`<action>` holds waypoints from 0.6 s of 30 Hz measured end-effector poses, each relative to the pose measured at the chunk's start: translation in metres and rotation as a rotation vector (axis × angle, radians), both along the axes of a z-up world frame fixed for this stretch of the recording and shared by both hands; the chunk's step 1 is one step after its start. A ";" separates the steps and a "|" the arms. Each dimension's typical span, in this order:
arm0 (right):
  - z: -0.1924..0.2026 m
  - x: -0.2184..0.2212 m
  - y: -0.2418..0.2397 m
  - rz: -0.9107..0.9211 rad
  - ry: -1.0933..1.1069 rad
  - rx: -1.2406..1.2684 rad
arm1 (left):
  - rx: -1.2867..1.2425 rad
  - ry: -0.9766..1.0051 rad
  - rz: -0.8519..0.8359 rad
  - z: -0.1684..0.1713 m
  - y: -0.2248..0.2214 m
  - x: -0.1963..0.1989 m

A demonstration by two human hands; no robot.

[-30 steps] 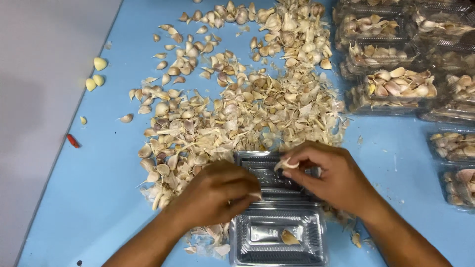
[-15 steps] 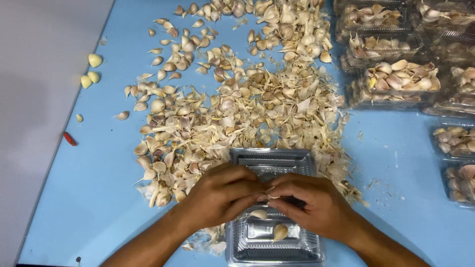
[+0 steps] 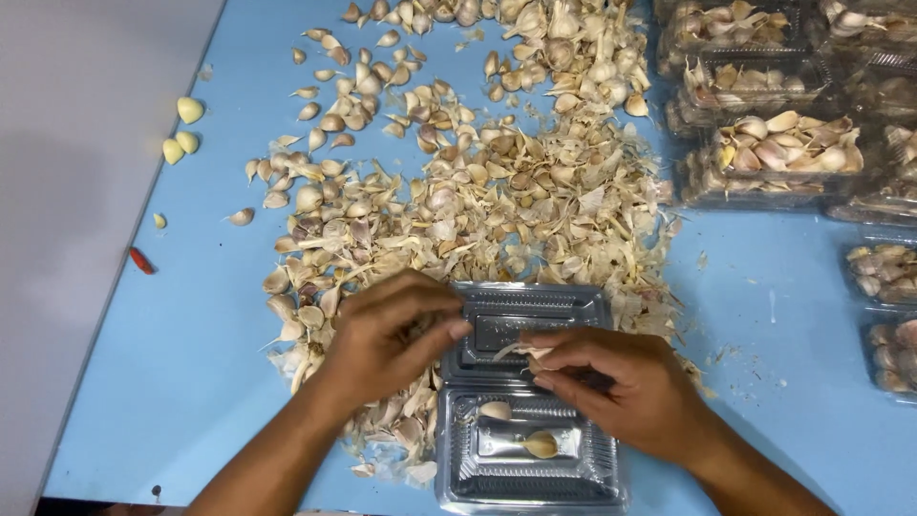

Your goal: Sorting garlic cloves from husks and packing them into plastic containers

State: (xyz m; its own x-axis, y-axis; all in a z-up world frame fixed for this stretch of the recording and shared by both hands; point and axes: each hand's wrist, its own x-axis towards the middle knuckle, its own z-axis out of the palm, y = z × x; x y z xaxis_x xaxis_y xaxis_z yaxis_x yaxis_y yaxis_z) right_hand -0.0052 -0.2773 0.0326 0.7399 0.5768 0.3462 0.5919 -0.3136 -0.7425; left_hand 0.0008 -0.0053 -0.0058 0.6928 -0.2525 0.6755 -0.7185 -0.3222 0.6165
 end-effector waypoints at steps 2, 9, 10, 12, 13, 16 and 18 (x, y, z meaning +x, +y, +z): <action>-0.006 -0.001 0.001 0.034 -0.027 -0.009 | 0.066 -0.026 -0.095 -0.001 -0.011 -0.004; -0.024 -0.003 -0.001 0.034 -0.089 -0.061 | 0.153 -0.082 -0.255 0.011 -0.015 -0.011; -0.019 -0.003 0.001 0.033 -0.089 -0.061 | 0.153 -0.082 -0.256 0.009 -0.014 -0.009; -0.008 -0.002 0.006 0.089 -0.084 -0.005 | 0.128 -0.079 -0.179 0.005 -0.012 -0.007; -0.007 -0.002 0.005 0.091 -0.082 -0.006 | 0.127 -0.078 -0.177 0.004 -0.009 -0.006; -0.003 0.000 0.001 0.076 -0.062 0.005 | 0.106 -0.059 -0.077 0.002 0.003 -0.001; 0.002 0.003 -0.002 0.116 -0.079 -0.052 | 0.075 -0.056 0.138 0.003 0.014 0.002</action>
State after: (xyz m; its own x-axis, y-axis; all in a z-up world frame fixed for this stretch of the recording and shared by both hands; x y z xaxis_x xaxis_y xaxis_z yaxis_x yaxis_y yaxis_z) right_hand -0.0023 -0.2789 0.0348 0.6391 0.6754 0.3681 0.6823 -0.2769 -0.6766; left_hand 0.0031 0.0086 -0.0031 0.6863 -0.2091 0.6966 -0.6967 -0.4639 0.5471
